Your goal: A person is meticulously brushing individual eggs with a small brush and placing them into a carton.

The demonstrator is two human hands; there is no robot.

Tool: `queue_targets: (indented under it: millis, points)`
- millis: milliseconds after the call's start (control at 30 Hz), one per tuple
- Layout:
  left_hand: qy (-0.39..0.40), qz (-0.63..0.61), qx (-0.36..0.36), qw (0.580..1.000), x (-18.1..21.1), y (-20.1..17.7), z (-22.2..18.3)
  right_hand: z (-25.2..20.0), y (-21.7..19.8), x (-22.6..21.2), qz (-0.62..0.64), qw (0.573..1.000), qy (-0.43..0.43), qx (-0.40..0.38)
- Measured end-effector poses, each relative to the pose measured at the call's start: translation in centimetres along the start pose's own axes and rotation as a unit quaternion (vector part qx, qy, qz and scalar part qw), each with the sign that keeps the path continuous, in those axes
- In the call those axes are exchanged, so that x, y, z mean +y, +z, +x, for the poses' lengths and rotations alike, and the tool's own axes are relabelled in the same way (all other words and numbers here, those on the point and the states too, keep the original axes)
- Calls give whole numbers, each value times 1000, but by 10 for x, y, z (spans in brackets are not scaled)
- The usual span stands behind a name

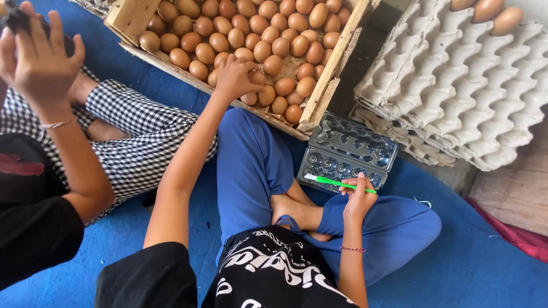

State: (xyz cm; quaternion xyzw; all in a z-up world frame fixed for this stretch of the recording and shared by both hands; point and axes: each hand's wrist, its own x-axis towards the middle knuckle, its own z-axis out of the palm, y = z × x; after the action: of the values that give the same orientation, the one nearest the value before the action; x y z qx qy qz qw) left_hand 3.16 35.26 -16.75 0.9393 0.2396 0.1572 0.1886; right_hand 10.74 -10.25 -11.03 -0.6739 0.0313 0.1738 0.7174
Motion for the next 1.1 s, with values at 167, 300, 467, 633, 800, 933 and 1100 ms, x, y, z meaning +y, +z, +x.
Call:
queue_targets:
  millis: [167,300,467,633,800,933,1100]
  points:
    - [-44,-40,-111,992,-22,12,10,17,-7,26,-71,996,-51,14]
    - [-71,-49,-126,988,-24,15,8,20,-12,32,-72,996,-40,22]
    - [-35,-86,-114,989,-12,-10,-1,24,-9,38,-69,996,-39,27]
    - [19,-62,-118,991,7,-35,-6,24,-13,45,-96,994,-43,13]
    - [-83,-283,4,956,21,-22,-15,25,-7,44,-86,995,-51,27]
    - [-148,-392,42,907,55,-21,-19,25,6,25,-77,994,-62,44]
    - [-146,-796,6,588,139,-64,-45,36,14,-16,13,986,-146,83]
